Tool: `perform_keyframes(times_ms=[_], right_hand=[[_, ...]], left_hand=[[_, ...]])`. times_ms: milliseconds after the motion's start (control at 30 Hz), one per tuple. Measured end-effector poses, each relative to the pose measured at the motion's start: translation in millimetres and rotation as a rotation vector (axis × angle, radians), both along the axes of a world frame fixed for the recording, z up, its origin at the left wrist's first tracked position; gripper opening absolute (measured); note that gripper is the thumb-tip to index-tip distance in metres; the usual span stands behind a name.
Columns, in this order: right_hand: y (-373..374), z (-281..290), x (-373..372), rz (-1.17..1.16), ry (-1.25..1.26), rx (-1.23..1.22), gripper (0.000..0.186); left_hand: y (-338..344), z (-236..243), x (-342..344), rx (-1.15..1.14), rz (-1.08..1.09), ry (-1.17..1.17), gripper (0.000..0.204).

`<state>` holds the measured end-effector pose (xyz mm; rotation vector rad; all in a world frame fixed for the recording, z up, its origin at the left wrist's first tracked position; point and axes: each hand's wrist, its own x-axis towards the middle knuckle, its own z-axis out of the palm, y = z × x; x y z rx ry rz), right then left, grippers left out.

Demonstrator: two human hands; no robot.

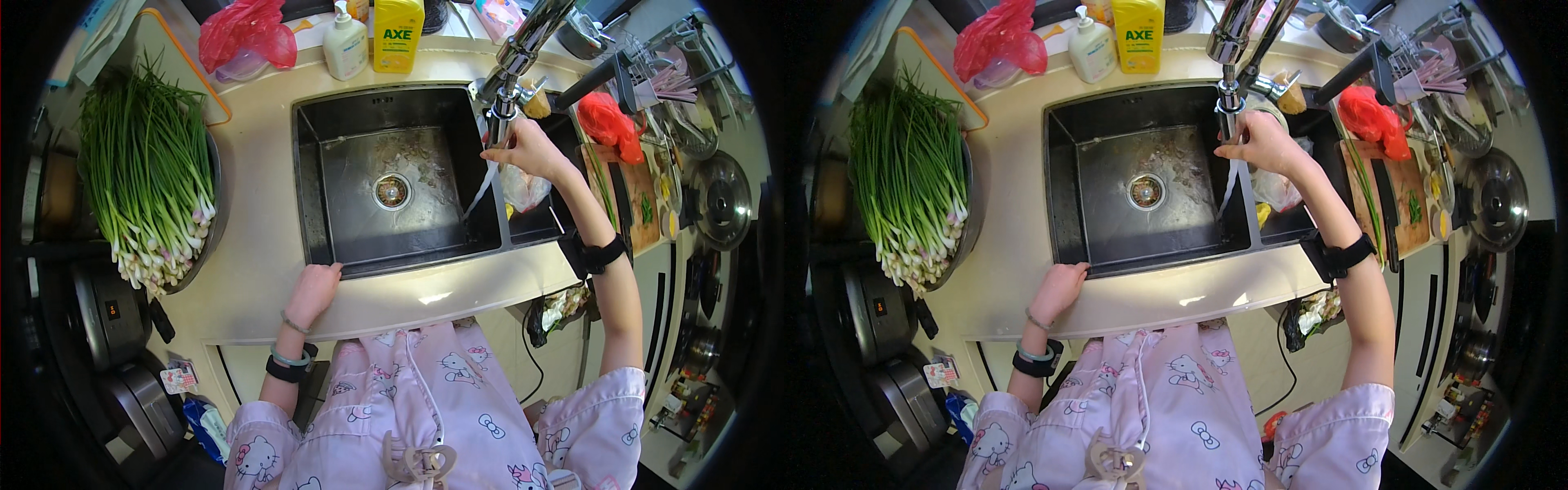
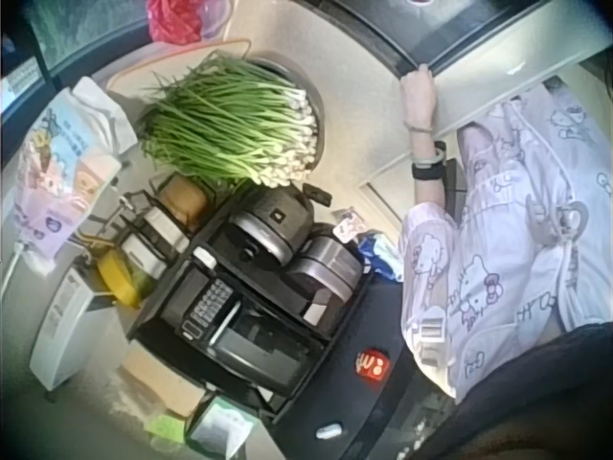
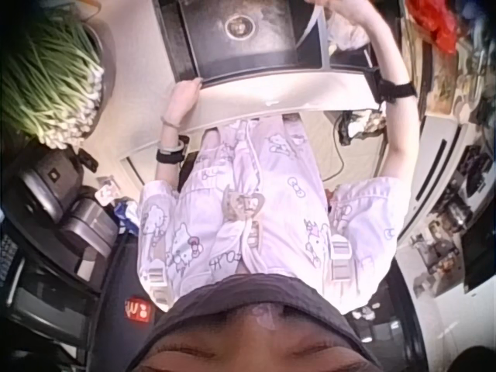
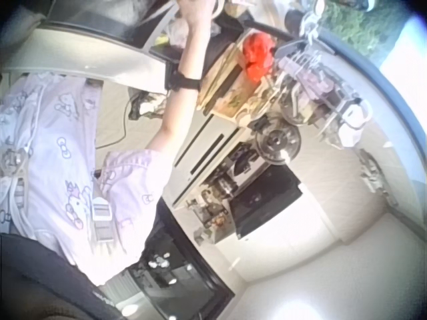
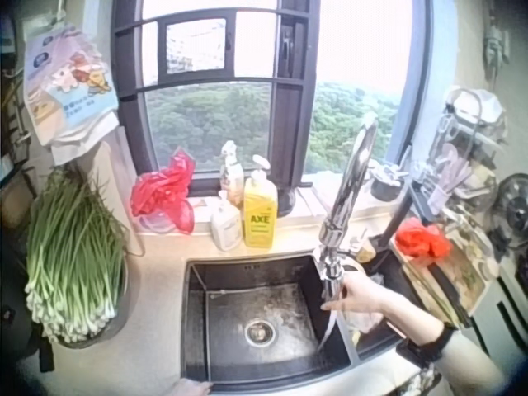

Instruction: Clean the wok and prepare for cooking by adding oil.

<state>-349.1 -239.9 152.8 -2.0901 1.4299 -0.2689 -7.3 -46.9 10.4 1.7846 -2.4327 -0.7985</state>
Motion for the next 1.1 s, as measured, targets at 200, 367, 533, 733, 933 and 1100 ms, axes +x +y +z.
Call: perform_keyframes(times_ms=[200,367,533,733,933,1100], right_hand=[[-22,-18,-5,-0.014,0.006,-0.069,0.027],[-36,-27,2,-0.014,-0.045,-0.275,0.028],[-50,-35,11,-0.013,-0.109,-0.395,0.023],[-64,-42,24,-0.049,-0.117,-0.529,0.021],[-76,-57,48,-0.101,-0.311,-0.551,0.020],[-91,-70,56,-0.115,-0.380,-0.635,0.020]], left_hand=[[3,-1,-2,-0.034,0.027,-0.010,0.017],[3,-4,-2,-0.044,0.031,-0.015,0.017],[4,-4,-2,-0.072,0.022,-0.013,0.016],[7,-4,-3,-0.120,0.025,-0.011,0.014],[13,-7,-3,-0.158,0.012,-0.034,0.017],[16,-9,-3,-0.159,0.031,-0.019,0.019]])
